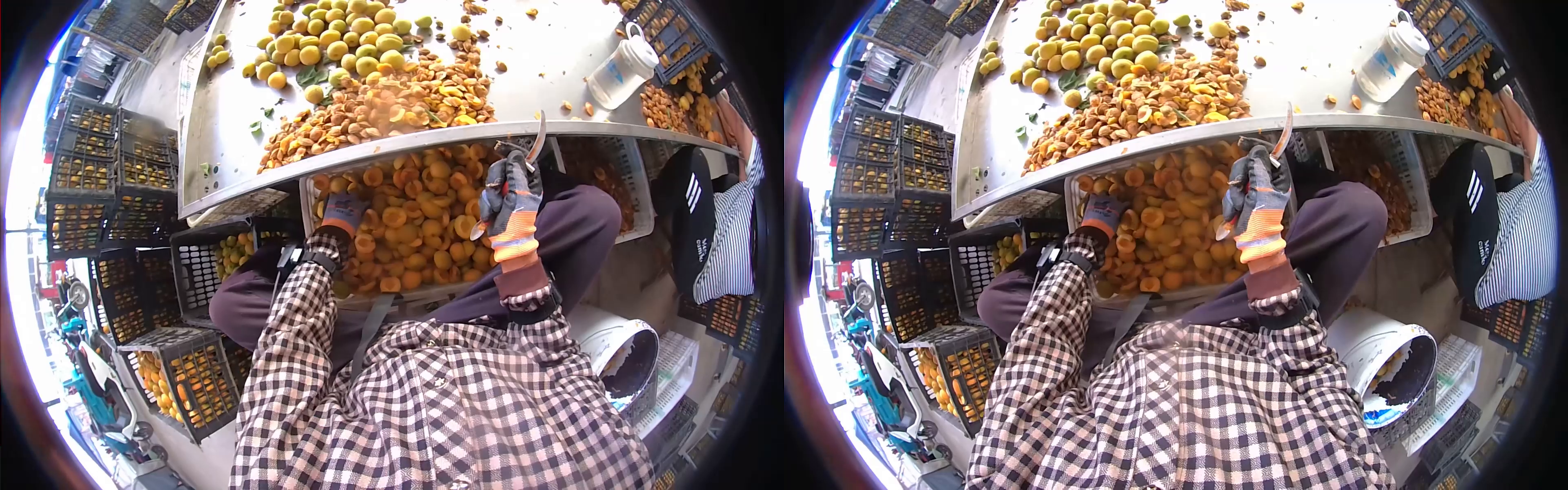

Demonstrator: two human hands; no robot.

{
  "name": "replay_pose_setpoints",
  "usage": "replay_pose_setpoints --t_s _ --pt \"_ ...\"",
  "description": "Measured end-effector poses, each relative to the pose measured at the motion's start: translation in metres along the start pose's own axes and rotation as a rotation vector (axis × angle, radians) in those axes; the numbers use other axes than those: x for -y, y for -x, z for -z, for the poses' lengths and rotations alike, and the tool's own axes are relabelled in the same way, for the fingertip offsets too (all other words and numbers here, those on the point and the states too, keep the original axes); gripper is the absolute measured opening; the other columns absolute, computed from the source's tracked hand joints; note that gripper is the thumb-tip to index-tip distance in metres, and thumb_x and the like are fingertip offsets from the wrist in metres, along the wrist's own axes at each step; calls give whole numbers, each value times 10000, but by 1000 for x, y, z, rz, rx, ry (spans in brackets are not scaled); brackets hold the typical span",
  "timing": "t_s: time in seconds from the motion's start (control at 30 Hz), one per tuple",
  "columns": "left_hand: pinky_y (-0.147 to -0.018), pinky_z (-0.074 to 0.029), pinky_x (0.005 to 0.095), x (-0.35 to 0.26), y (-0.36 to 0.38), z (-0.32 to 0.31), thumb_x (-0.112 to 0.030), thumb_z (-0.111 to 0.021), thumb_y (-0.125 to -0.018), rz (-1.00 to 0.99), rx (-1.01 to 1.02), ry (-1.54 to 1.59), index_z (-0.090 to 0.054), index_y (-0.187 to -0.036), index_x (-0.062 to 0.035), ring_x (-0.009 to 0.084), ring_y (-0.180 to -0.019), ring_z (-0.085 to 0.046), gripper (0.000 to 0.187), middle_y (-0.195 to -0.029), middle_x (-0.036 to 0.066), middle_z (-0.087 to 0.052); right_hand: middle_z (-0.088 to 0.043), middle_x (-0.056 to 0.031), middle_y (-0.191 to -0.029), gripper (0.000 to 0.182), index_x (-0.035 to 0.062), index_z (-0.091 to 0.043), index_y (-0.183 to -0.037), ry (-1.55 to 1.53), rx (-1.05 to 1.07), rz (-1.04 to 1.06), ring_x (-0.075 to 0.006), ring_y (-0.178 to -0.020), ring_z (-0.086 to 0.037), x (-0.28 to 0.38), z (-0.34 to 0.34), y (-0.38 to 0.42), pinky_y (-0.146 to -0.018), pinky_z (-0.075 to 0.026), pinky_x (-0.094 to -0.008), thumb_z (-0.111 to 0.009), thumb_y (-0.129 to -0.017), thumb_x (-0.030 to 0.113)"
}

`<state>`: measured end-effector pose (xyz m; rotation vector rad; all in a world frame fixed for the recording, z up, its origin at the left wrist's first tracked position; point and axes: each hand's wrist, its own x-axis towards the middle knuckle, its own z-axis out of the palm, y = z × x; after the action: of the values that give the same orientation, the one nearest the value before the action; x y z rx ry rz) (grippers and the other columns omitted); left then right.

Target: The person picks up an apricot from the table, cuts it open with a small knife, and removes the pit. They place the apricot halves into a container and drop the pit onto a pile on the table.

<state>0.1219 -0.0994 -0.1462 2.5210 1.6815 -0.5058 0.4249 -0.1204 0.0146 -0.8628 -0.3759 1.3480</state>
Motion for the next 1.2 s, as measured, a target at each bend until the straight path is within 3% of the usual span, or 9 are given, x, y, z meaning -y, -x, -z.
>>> replay_pose_setpoints --t_s 0.27,0.33,0.47,0.53,0.67,0.73,0.8,0.93,1.2 --pt "-776 -491 408 8 42 77 -233 -539 -861 111 -137 103 -681 -980 -171 299 -904 -609 196 -946 100 -662 -503 -29 -631 96 87 -494 -917 -11 6 -7 -86 -348 -365 7 -2 2 -282 -303 -240 -498 -956 174" --pt "-788 -512 374 16 57 107 -48 -623 -801 94 -530 232 -642 -1076 -135 271 -886 -629 289 -945 104 -651 -493 -30 -626 111 86 -483 -888 -47 45 11 -87 -346 -360 8 -2 3 -282 -300 -241 -489 -958 171" --pt "-653 -518 303 37 31 171 -148 -692 -824 117 -814 1310 -582 -1215 -123 208 -733 -643 406 -867 124 -669 -485 -31 -620 132 87 -473 -863 -64 82 -17 -87 -347 -365 1 -3 7 -281 -296 -243 -491 -957 178" --pt "-667 -515 290 41 30 197 -117 -692 -826 210 -858 1089 -549 -1266 -97 162 -707 -628 463 -867 125 -670 -485 -28 -620 97 80 -510 -917 -67 110 -22 -94 -341 -358 4 -1 6 -275 -290 -246 -495 -954 168" --pt "-795 -520 310 0 70 150 -211 -736 -781 245 -557 742 -662 -1039 -53 209 -852 -666 312 -927 102 -696 -626 -61 -724 162 52 -606 -958 615 379 331 -174 -659 -636 -24 -2 16 -573 -492 -273 -663 -843 150" --pt "-842 -503 372 -49 89 132 -510 -705 -731 382 69 404 -658 -1034 -66 294 -966 -641 539 -1050 130 -669 -667 -82 -806 150 85 -618 -1009 1161 562 62 -205 -797 -670 -53 -2 22 -716 -523 -332 -606 -866 130" --pt "-867 -490 402 -84 95 97 -554 -665 -744 362 368 221 -622 -1119 -94 288 -1027 -621 594 -1120 133 -644 -680 -128 -935 217 116 -620 -1058 1748 670 135 -277 -885 -667 -89 -7 12 -772 -518 -392 -589 -870 219" --pt "-840 -505 387 -111 101 37 -510 -681 -743 368 467 322 -625 -1121 -100 278 -1036 -624 560 -1106 132 -651 -591 -154 -1198 404 181 -505 -1287 1980 716 91 -307 -1065 -596 -135 -10 -10 -868 -495 -420 -491 -884 159" --pt "-896 -479 388 -98 110 18 -381 -744 -695 717 337 656 -618 -1167 -155 310 -1104 -574 538 -1190 121 -613 -622 -146 -1127 422 171 -554 -1229 1822 657 10 -317 -1029 -598 -175 8 -31 -844 -490 -417 -614 -839 321"
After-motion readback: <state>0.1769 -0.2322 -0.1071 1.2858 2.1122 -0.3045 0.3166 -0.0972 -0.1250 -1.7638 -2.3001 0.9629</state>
